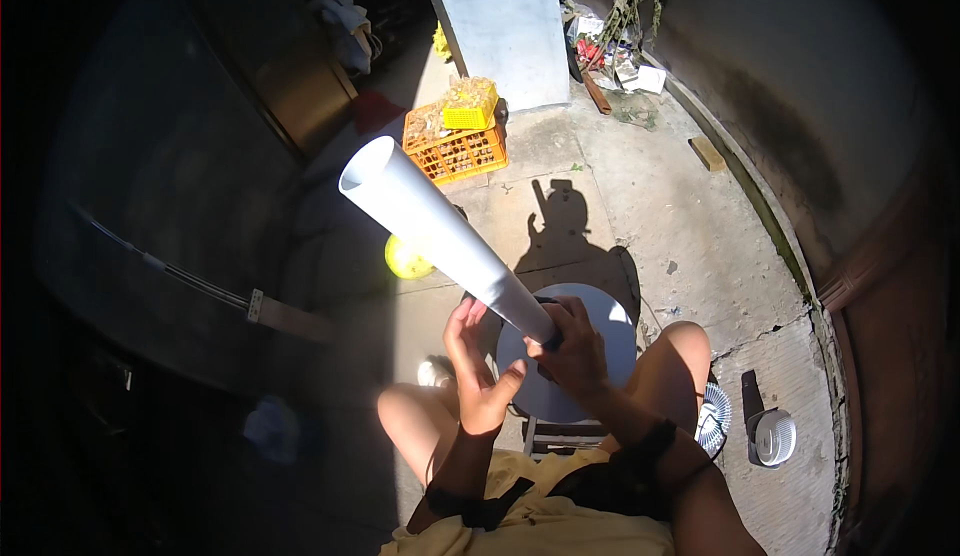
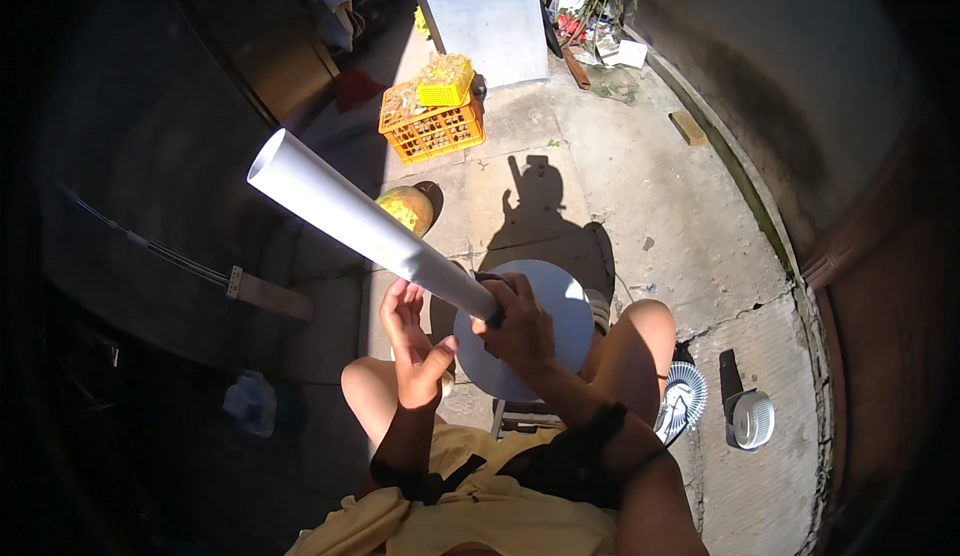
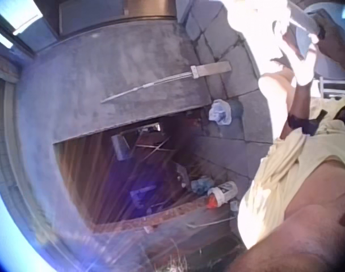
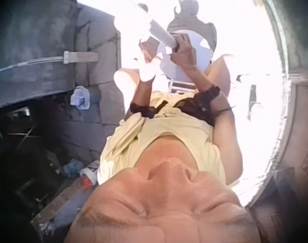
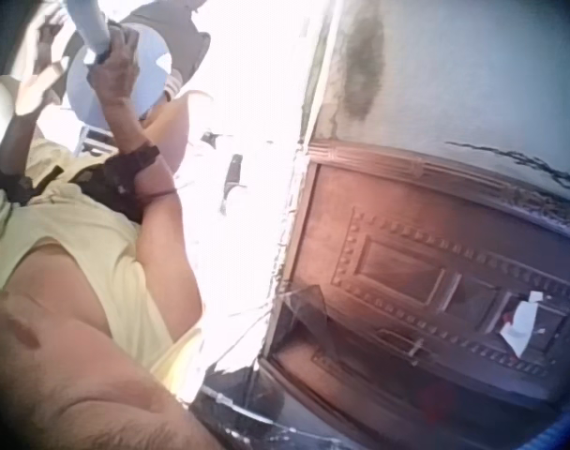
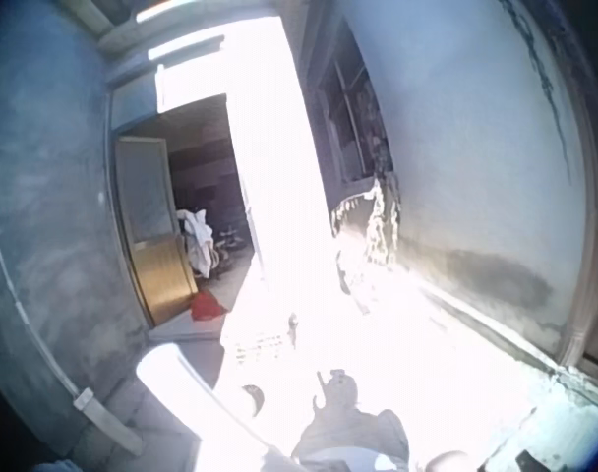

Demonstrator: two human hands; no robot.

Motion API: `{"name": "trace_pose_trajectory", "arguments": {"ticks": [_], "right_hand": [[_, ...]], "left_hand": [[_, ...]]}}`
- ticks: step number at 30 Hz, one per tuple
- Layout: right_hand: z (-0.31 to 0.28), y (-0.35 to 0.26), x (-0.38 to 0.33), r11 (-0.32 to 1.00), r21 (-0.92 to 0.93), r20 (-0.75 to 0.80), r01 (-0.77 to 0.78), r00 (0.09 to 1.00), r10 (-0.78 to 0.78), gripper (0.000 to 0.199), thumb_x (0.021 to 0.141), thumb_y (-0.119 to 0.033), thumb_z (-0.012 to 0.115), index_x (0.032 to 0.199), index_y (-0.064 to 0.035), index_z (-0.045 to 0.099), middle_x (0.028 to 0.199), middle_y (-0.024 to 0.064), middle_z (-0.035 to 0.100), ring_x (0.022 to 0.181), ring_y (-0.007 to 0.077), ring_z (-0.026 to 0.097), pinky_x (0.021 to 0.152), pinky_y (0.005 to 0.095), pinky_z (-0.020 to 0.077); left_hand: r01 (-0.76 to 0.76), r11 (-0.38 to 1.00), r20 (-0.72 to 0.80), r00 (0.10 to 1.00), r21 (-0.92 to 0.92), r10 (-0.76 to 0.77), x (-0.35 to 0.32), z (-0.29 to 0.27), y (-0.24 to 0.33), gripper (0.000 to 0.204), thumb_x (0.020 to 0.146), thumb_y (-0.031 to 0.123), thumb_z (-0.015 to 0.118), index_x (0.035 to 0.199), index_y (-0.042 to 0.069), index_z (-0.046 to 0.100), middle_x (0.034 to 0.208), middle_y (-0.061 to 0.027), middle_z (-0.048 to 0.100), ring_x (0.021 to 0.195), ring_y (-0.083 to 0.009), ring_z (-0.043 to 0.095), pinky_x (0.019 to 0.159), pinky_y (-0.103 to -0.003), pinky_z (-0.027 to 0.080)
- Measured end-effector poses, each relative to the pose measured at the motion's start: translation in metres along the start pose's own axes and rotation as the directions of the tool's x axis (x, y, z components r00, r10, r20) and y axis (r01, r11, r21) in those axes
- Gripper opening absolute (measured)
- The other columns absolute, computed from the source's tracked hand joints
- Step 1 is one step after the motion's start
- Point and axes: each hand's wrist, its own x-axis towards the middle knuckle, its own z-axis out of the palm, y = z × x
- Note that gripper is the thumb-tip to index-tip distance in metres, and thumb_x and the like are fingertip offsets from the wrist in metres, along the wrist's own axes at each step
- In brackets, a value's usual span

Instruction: The recorder is assembling a white pedestal fan, specifically attaching the pole to the base and then mounting the fan motor and head.

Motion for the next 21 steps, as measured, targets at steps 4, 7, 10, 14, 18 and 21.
{"name": "trace_pose_trajectory", "arguments": {"ticks": [4,7,10,14,18,21], "right_hand": [[0.005,0.012,-0.006,0.949,-0.227,0.069,0.219,0.976,-0.208,0.048,0.064,-0.015,0.082,0.108,-0.0125,0.061,0.113,0.0097,0.056,0.101,0.0327,0.060,0.081,0.0429,0.0519],[0.012,0.012,-0.007,0.912,-0.236,0.073,0.337,0.942,-0.329,0.048,0.064,-0.013,0.080,0.108,-0.0093,0.061,0.113,0.0113,0.056,0.099,0.0334,0.059,0.080,0.0432,0.0515],[0.014,0.028,-0.003,0.947,-0.155,0.134,0.281,0.956,-0.262,0.049,0.064,-0.013,0.081,0.109,-0.0086,0.062,0.120,0.0123,0.055,0.103,0.0347,0.060,0.083,0.0417,0.0522],[0.010,0.013,-0.002,0.956,-0.031,0.201,0.290,0.939,-0.279,0.044,0.068,-0.011,0.078,0.108,-0.0054,0.060,0.117,0.0144,0.054,0.105,0.0360,0.058,0.086,0.0427,0.0504],[0.006,-0.045,-0.001,0.861,0.242,0.200,0.448,0.845,-0.496,0.043,0.069,-0.008,0.077,0.106,-0.0008,0.058,0.127,0.0193,0.049,0.111,0.0379,0.057,0.092,0.0420,0.0494],[0.003,-0.038,0.001,0.877,0.226,0.242,0.423,0.848,-0.471,0.044,0.071,-0.014,0.079,0.109,-0.0040,0.059,0.129,0.0171,0.050,0.108,0.0357,0.060,0.086,0.0399,0.0528]], "left_hand": [[0.057,0.920,-0.343,0.918,-0.387,-0.201,0.015,0.026,0.061,0.058,0.086,0.020,0.072,0.131,0.004,0.040,0.122,-0.0155,0.052,0.110,-0.0243,0.052,0.099,-0.035,0.039],[0.086,0.847,-0.401,0.853,-0.525,-0.335,0.019,0.013,0.065,0.020,0.085,0.014,0.066,0.095,0.007,0.050,0.089,-0.0075,0.055,0.094,-0.0216,0.054,0.090,-0.035,0.041],[0.160,0.815,-0.228,0.914,-0.557,-0.336,0.009,0.003,0.054,0.026,0.079,0.012,0.068,0.096,0.006,0.049,0.089,-0.0076,0.054,0.091,-0.0210,0.054,0.089,-0.036,0.040],[0.111,0.899,-0.096,0.981,-0.423,-0.167,0.002,0.003,0.045,0.029,0.073,0.013,0.069,0.092,0.004,0.049,0.081,-0.0093,0.053,0.081,-0.0230,0.052,0.081,-0.036,0.042],[0.089,0.899,-0.023,0.994,-0.429,-0.109,0.013,-0.007,0.047,0.022,0.073,0.017,0.062,0.086,0.008,0.047,0.072,-0.0068,0.048,0.074,-0.0203,0.046,0.081,-0.035,0.039],[0.066,0.865,-0.080,0.989,-0.498,-0.122,0.022,-0.013,0.055,0.026,0.070,0.024,0.063,0.081,0.009,0.046,0.065,-0.0043,0.046,0.067,-0.0184,0.044,0.090,-0.037,0.034]]}}
